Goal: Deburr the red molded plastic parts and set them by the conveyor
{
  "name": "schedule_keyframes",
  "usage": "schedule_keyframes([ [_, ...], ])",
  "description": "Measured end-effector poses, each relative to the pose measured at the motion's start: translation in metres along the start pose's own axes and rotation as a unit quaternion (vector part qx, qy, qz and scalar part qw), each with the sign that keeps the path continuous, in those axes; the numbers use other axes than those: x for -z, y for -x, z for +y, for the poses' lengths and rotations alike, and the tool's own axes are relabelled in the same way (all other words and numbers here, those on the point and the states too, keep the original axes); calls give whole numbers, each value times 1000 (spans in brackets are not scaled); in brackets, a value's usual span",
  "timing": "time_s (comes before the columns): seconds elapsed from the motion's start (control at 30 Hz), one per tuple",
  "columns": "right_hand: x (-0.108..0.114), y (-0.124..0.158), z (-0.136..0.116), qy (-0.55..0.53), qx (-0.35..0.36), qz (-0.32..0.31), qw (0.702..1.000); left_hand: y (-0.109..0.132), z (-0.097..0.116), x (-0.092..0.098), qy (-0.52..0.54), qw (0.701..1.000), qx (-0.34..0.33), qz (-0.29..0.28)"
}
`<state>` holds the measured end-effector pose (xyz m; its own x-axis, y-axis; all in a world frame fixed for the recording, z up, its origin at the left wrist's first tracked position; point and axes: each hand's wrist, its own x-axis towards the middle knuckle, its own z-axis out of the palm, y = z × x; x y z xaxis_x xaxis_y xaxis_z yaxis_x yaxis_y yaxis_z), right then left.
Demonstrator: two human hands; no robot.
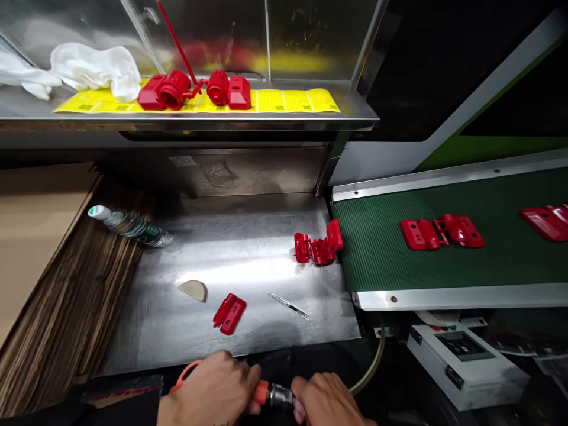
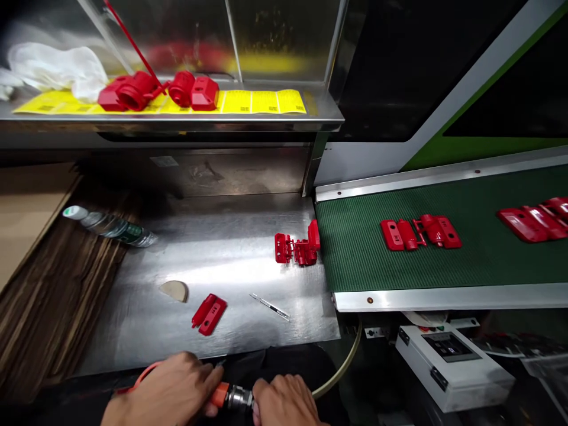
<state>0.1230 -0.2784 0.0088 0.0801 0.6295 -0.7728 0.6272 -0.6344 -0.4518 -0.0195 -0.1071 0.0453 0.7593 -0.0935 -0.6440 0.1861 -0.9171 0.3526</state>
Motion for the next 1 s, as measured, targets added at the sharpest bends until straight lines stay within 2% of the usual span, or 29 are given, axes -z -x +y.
schedule_keyframes([
  [0.1, -6, 0, 2, -16, 23, -74, 997, 6, 9, -11, 4, 1000, -4, -20],
  [0.2, -3, 2, 1, -25, 14, -82, 996, 7, 14, -16, -23, 999, -25, -27],
  [0.33, 2, 5, -2, -23, 17, -104, 994, 5, 20, -13, -41, 997, -39, -50],
  [0.5, -2, 12, -4, 20, 50, -95, 994, 6, 24, -11, -20, 998, -35, -46],
  [0.67, -1, 18, -13, 87, 17, -74, 993, 9, 24, -19, 19, 999, -16, -41],
  [1.0, -5, 11, -4, -20, 54, -87, 995, 9, 24, -24, -15, 998, -46, -28],
])
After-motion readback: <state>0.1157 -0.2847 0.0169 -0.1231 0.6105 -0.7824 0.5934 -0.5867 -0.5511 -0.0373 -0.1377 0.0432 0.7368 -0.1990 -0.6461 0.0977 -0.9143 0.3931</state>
